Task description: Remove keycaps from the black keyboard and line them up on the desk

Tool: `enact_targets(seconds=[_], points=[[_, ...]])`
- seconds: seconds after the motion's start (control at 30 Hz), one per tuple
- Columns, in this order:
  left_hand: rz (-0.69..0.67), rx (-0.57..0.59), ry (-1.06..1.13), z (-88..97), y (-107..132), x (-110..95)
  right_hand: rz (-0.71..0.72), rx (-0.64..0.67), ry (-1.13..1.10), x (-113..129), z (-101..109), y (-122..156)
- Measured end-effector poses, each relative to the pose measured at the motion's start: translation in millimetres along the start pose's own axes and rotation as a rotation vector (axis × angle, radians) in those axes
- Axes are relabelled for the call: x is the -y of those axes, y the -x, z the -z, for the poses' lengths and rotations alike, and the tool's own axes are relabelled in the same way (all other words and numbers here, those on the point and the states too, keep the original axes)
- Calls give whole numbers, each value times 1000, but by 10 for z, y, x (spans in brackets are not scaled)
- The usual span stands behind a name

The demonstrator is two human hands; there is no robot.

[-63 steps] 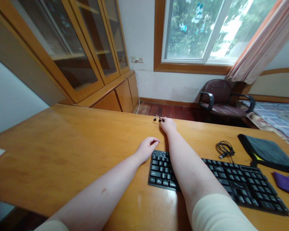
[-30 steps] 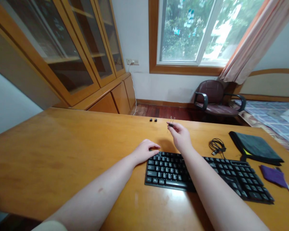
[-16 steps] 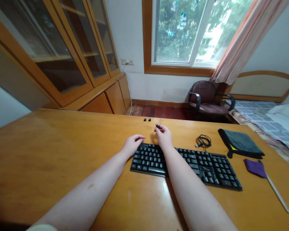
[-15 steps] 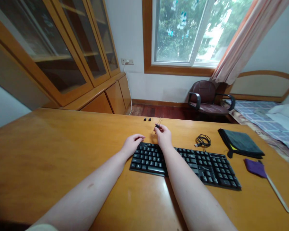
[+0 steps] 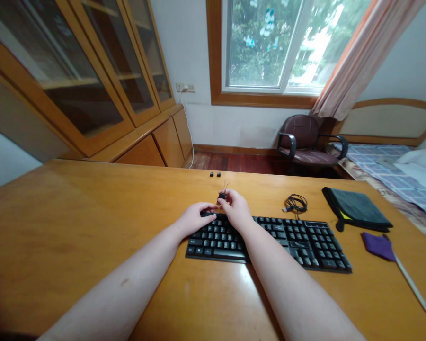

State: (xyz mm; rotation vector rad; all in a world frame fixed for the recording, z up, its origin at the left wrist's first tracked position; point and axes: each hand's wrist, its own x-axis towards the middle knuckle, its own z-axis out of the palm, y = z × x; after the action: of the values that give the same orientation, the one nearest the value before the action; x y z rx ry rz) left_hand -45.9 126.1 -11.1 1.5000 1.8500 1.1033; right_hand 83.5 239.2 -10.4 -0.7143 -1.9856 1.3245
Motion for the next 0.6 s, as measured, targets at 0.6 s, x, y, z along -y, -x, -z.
enact_targets(seconds=[0.6], points=[[-50, 56, -123, 20, -19, -29, 223, 188, 349, 183, -6, 99]])
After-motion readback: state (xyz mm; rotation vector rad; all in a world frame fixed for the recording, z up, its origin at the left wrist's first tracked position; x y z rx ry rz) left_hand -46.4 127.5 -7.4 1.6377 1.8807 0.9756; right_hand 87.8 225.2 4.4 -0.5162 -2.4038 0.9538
